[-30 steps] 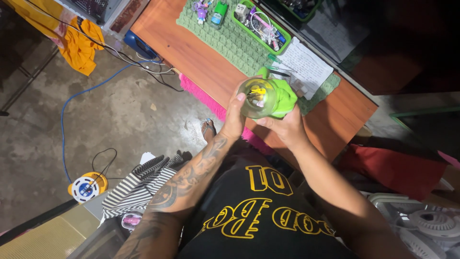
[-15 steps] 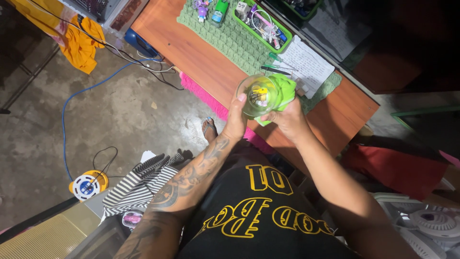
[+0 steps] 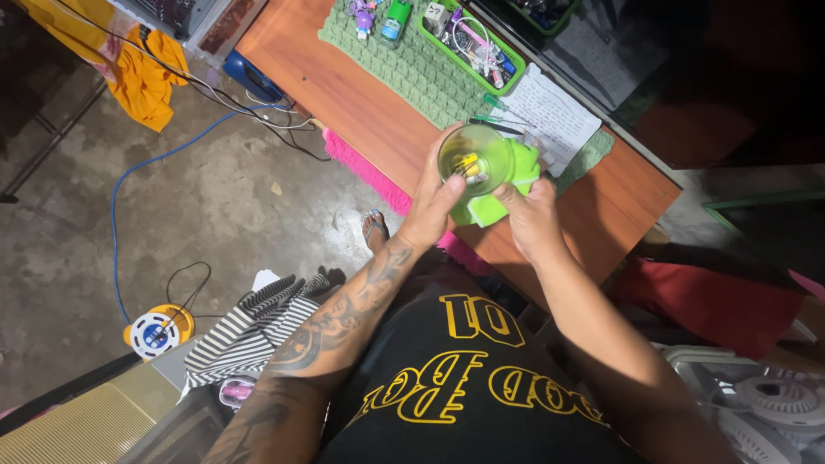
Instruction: The recorder organizes pens, markers, and other small tools from a cup and tray on a desk, using a green cloth to wipe items.
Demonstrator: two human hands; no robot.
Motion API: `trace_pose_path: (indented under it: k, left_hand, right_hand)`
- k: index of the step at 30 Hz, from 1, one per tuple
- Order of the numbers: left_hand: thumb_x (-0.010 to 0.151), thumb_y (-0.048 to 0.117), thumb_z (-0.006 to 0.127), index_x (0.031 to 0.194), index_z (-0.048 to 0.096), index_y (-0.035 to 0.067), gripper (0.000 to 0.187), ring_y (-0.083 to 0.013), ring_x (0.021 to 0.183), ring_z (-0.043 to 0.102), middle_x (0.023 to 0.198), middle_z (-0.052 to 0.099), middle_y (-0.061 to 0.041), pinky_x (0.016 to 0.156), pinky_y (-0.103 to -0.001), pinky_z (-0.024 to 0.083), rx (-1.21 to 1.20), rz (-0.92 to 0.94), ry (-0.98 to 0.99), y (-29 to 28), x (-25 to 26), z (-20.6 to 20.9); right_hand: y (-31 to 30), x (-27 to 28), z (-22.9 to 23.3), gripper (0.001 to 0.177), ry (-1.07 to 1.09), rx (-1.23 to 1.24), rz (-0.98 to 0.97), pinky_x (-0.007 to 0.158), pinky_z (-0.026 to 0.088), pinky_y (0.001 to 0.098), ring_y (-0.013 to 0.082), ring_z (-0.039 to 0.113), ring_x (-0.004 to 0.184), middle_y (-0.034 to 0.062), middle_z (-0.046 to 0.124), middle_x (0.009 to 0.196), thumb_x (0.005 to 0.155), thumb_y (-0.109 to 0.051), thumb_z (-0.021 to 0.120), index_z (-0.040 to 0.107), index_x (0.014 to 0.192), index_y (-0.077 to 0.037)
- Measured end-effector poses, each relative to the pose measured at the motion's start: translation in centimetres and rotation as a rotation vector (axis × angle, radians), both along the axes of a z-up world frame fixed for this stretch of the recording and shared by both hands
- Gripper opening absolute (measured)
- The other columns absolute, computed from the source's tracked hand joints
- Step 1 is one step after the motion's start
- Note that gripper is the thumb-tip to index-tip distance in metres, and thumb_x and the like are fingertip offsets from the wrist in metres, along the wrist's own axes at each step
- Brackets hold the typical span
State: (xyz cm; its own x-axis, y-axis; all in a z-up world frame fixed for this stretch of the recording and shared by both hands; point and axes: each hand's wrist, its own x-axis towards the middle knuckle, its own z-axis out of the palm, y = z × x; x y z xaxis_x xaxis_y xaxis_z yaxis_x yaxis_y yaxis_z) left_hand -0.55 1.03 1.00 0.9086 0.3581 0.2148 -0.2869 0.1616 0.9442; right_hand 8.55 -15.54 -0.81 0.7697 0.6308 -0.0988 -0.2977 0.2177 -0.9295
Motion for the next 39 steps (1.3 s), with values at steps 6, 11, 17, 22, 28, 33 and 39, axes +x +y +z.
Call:
trace_pose_path:
  k: [6,11,17,22,28,33,39]
  left_hand:
    - [0.079,0.038,0.092,0.151,0.026,0.001,0.105,-0.0279,0.140,0.049,0.146,0.047,-0.018,0.120,-0.041,0.042,0.117,-0.013,0.059,-0.1,0.6,-1.9]
    - [0.082,0.040,0.090,0.152,0.023,0.002,0.104,-0.0306,0.141,0.054,0.150,0.047,-0.021,0.118,-0.042,0.048,0.377,-0.005,0.091,-0.1,0.0,-2.8]
    - [0.080,0.039,0.090,0.152,0.028,0.000,0.103,-0.0295,0.120,0.064,0.145,0.054,-0.022,0.100,-0.040,0.055,0.472,0.015,0.273,0.3,-1.0,-4.9]
    - [0.074,0.028,0.094,0.146,0.037,0.000,0.096,-0.0310,0.114,0.066,0.135,0.059,-0.022,0.097,-0.041,0.055,0.484,0.147,0.402,1.3,-1.5,-7.8]
    - [0.075,0.012,0.089,0.143,0.034,-0.003,0.089,-0.0375,0.129,0.059,0.136,0.056,-0.025,0.106,-0.043,0.050,0.491,0.132,0.340,1.1,-2.2,-11.2]
    - [0.074,0.012,0.089,0.143,0.034,-0.003,0.089,-0.0367,0.128,0.058,0.135,0.054,-0.025,0.106,-0.043,0.050,0.441,0.122,0.412,0.0,-1.4,-12.9]
    - [0.076,0.012,0.088,0.144,0.034,-0.003,0.088,-0.0361,0.131,0.057,0.139,0.052,-0.025,0.109,-0.043,0.049,0.402,0.066,0.349,-0.7,-0.4,-14.0]
  right_hand:
    - [1.4,-1.3,3.1,0.043,0.087,0.098,-0.118,0.098,0.056,0.0341,0.0155,0.067,0.114,0.0059,0.067,0.128,0.103,-0.026,0.069,0.057,0.138,-0.004]
    - [1.9,-1.7,2.5,0.041,0.442,0.094,-0.179,0.093,0.059,0.0353,0.0165,0.070,0.112,0.0038,0.070,0.122,0.102,-0.033,0.051,0.056,0.135,-0.010]
    - [0.2,-2.3,-3.5,0.028,0.257,-0.143,-0.197,0.088,0.057,0.0339,0.0181,0.069,0.102,0.0082,0.072,0.115,0.106,-0.018,0.059,0.063,0.129,-0.002]
    - [-4.1,-0.6,-10.2,0.028,-0.285,-0.572,-0.210,0.080,0.056,0.0332,0.0163,0.069,0.088,0.0101,0.074,0.101,0.102,-0.019,0.065,0.065,0.122,0.000]
    - [-8.6,1.5,-11.1,0.031,-0.457,-1.073,-0.273,0.084,0.053,0.0469,0.0383,0.070,0.096,0.0187,0.072,0.102,0.096,-0.024,0.077,0.070,0.117,-0.001]
    - [-6.5,2.7,-13.0,0.022,-0.989,-0.994,-0.173,0.084,0.055,0.0471,0.0356,0.068,0.099,0.0129,0.066,0.114,0.092,-0.013,0.073,0.065,0.112,-0.011]
    - [0.8,3.4,-15.0,0.048,-0.899,-1.121,-0.002,0.073,0.053,0.0534,0.0456,0.063,0.092,0.0210,0.061,0.115,0.084,-0.017,0.075,0.057,0.127,-0.008]
